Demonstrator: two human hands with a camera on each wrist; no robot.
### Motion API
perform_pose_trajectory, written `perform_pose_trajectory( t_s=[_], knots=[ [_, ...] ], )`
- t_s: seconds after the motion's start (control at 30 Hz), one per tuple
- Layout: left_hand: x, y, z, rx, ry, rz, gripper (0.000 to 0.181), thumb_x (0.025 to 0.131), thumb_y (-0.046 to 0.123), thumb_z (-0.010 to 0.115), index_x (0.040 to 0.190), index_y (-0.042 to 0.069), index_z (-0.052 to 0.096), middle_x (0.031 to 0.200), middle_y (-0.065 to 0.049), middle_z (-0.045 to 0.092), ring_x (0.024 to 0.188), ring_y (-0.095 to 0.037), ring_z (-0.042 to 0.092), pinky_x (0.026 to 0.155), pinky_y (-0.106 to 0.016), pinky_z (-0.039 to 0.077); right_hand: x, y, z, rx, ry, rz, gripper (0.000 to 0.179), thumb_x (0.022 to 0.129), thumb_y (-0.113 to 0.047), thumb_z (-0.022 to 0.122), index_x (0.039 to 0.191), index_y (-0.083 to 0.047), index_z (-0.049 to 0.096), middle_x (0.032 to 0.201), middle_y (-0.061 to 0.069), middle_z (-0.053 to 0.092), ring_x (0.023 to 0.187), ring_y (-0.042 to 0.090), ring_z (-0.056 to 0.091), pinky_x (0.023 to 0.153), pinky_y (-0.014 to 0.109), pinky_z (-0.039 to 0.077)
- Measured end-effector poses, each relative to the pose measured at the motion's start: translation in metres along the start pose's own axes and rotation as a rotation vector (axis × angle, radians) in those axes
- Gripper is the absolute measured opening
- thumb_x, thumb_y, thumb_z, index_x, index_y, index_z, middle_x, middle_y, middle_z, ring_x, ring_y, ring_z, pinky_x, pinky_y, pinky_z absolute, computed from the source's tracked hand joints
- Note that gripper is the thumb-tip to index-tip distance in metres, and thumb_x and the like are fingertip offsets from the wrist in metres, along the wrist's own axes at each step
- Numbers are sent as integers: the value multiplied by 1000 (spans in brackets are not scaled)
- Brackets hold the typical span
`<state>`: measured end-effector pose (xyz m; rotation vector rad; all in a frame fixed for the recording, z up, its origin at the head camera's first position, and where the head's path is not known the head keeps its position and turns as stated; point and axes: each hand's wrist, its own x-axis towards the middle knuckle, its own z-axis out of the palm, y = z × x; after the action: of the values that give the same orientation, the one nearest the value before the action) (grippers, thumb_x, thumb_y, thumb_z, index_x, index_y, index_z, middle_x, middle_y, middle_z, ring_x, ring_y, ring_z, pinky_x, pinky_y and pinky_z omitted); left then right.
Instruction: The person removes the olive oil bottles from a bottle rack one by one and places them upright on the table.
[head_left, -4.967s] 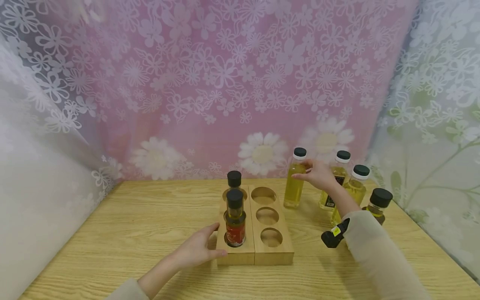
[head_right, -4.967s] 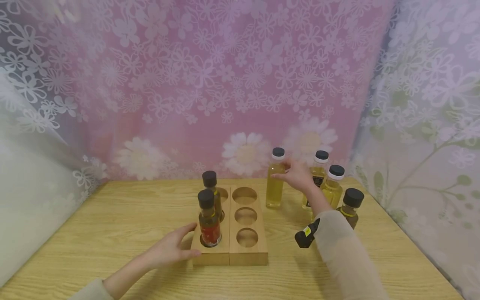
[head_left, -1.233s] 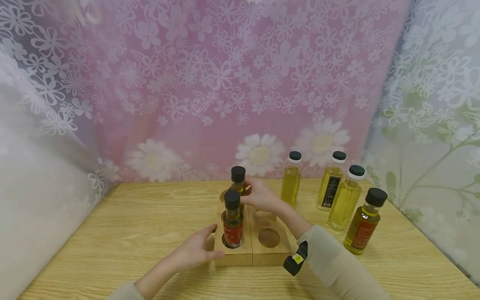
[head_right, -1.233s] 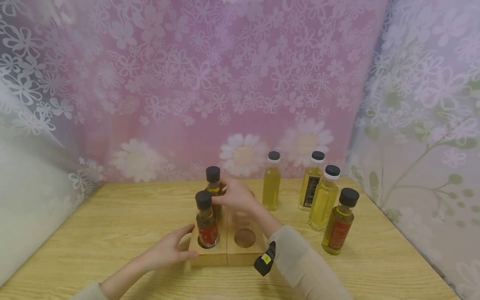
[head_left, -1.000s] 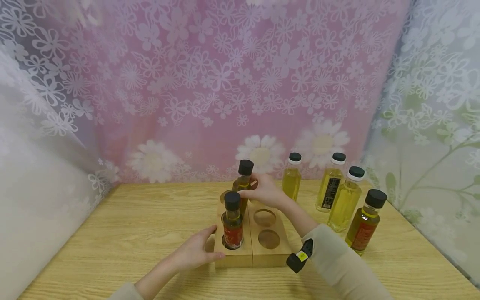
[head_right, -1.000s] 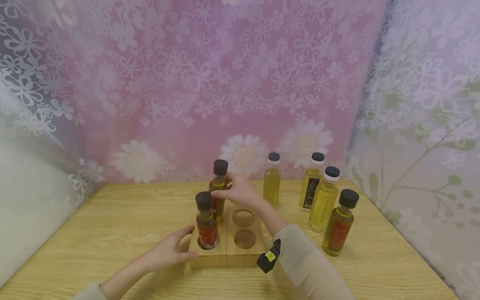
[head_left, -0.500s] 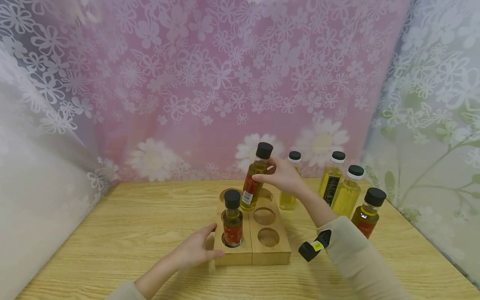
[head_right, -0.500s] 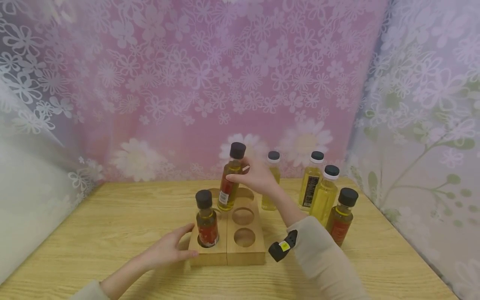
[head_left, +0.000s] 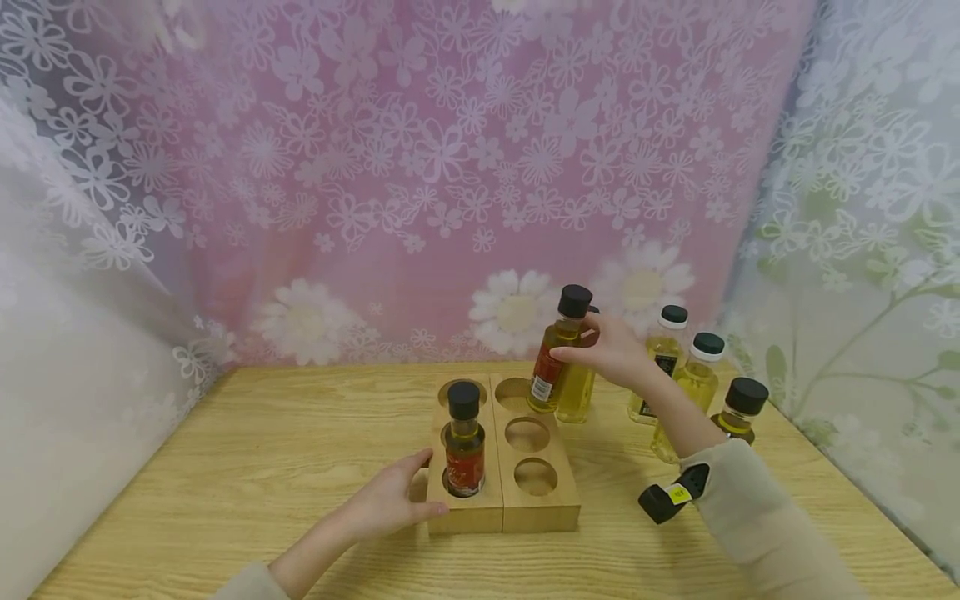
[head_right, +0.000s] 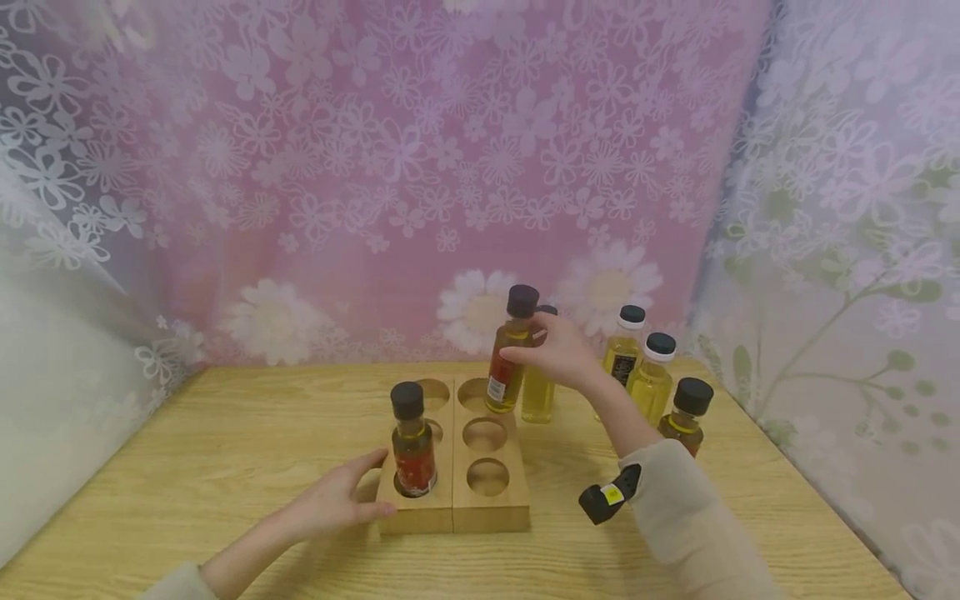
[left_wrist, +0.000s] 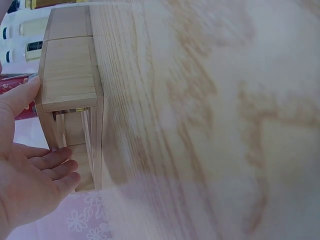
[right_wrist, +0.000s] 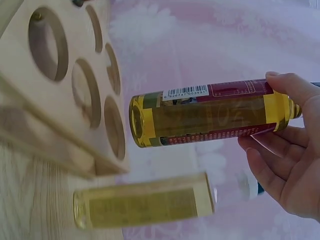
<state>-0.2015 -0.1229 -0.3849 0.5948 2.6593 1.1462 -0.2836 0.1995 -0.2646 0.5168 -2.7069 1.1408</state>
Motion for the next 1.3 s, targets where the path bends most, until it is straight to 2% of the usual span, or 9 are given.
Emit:
perform_pose_trajectory(
  t_s=[0.27,0.47,0.6,0.73,0.83,1.1,1.3],
  knots=[
    [-1,-1,1,0,0,1,90,79,42,72,141,-7,29,141,-24,37,126,-42,36,98,-58,32,-9,21,-11,-52,26,38,58,81,-43,70,120,-2,56,110,18,60,99,33,57,75,43,50],
    [0,-1,1,-6,-2,7,90,80,41,71,142,-7,28,141,-24,36,127,-42,36,98,-58,32,-13,31,-16,-79,48,16,52,81,-38,71,115,-1,59,108,18,61,97,34,59,73,42,52],
    [0,-2,0,-13,-5,11,89,80,41,71,142,-7,28,141,-24,36,126,-43,36,97,-58,32,-14,39,-14,-99,42,15,52,80,-40,72,112,-1,60,105,17,62,94,34,59,71,41,52],
    [-1,-1,0,-16,-4,8,90,80,40,72,142,-7,28,141,-25,36,126,-43,36,97,-59,32,-16,47,-11,-147,23,50,60,79,-47,70,115,0,58,106,18,61,96,35,59,69,41,52],
    [-1,-1,1,-14,-1,3,90,79,41,72,142,-7,28,141,-24,36,126,-43,35,97,-59,32,-18,51,-7,-165,10,47,61,80,-46,70,117,1,56,108,19,60,96,35,59,69,41,52],
    [0,0,1,-21,-5,-2,90,79,40,72,142,-7,28,141,-25,36,127,-43,35,98,-59,31,-22,62,1,-146,-15,13,59,80,-42,71,119,-2,54,107,18,60,94,35,61,67,40,52],
    [0,1,0,-21,-10,0,90,79,41,72,142,-7,28,141,-25,35,127,-43,35,98,-59,31,-22,68,7,-101,-21,35,57,78,-43,73,118,-6,55,105,14,61,93,33,60,67,39,52]
  ],
)
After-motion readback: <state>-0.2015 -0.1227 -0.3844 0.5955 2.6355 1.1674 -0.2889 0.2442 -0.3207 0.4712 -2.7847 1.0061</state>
